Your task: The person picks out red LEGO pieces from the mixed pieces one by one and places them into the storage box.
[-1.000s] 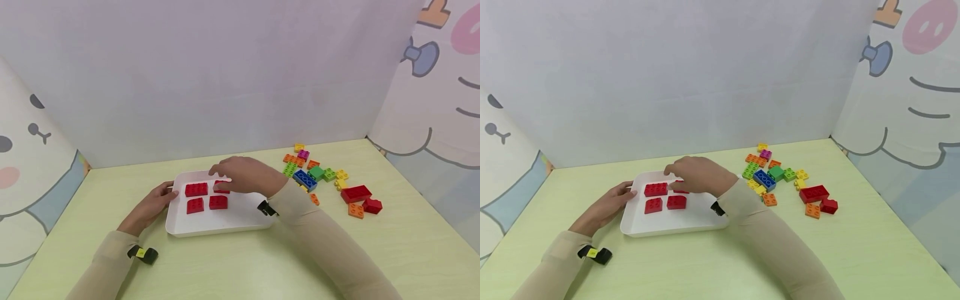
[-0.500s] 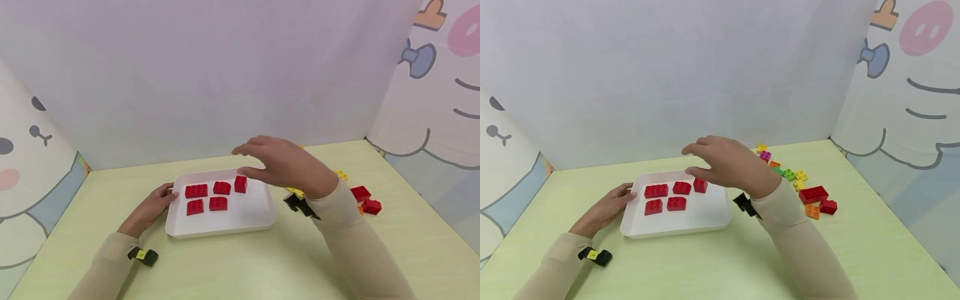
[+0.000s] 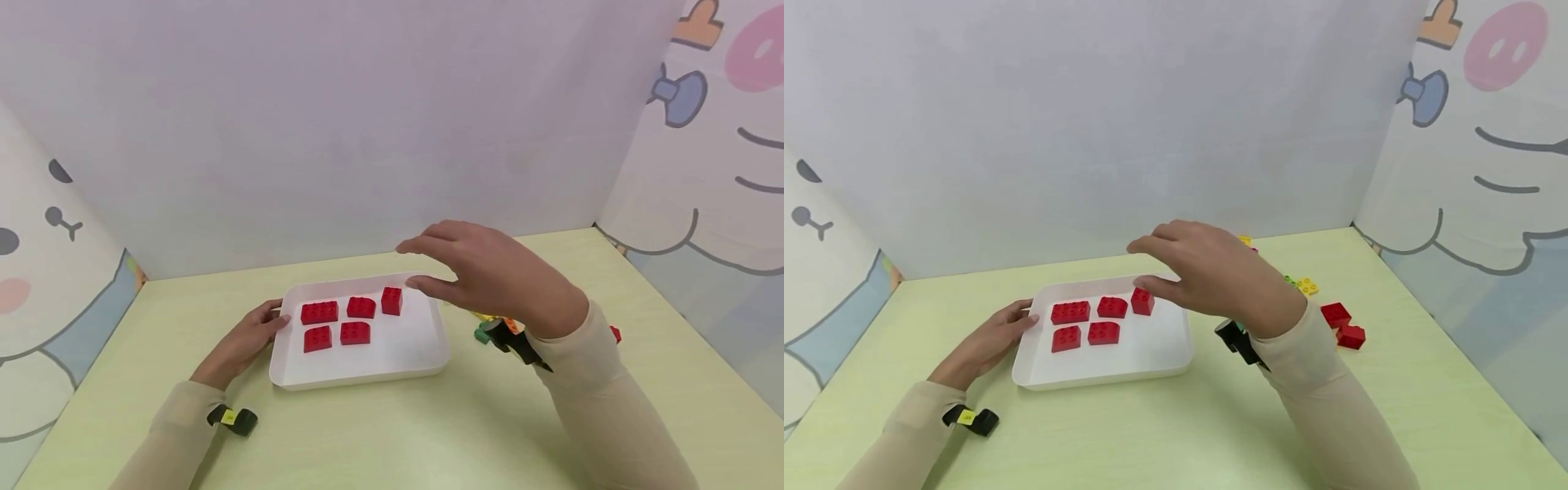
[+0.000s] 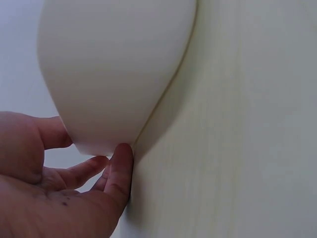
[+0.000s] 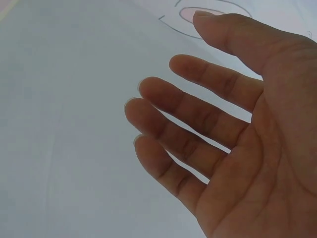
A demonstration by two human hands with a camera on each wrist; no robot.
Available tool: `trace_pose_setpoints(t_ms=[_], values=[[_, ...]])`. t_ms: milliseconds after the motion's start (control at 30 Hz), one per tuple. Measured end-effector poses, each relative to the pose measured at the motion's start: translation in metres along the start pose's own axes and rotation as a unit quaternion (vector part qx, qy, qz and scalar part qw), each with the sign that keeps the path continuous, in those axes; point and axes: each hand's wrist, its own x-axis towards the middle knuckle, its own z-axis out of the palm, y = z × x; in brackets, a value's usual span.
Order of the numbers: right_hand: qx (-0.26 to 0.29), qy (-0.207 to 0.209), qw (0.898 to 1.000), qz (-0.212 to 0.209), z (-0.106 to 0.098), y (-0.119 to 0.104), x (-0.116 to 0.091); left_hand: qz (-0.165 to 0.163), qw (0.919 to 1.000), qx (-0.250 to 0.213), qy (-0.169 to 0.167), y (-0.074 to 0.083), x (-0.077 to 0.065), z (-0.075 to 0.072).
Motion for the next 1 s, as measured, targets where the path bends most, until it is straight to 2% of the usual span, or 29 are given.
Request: trace_pose_setpoints(t_ms=[367,567,833,1000], values=[[-0.051,0.022,0.998,0.036,-0.031,0.001,-0.037,0.014,0.9998,0.008,-0.014,0.004,0.006,0.0],[-0.067,0.03,0.996,0.047,-0.041,-0.001,-0.044,0.01,0.9998,0.006,-0.016,0.002,0.004,-0.001],[-0.108,0.089,0.99,0.038,-0.061,-0.004,-0.065,0.017,0.9994,0.021,-0.022,0.001,-0.001,-0.007],[-0.127,0.075,0.986,0.073,-0.069,-0.004,-0.079,0.018,0.9993,0.023,-0.025,0.002,-0.002,-0.011]])
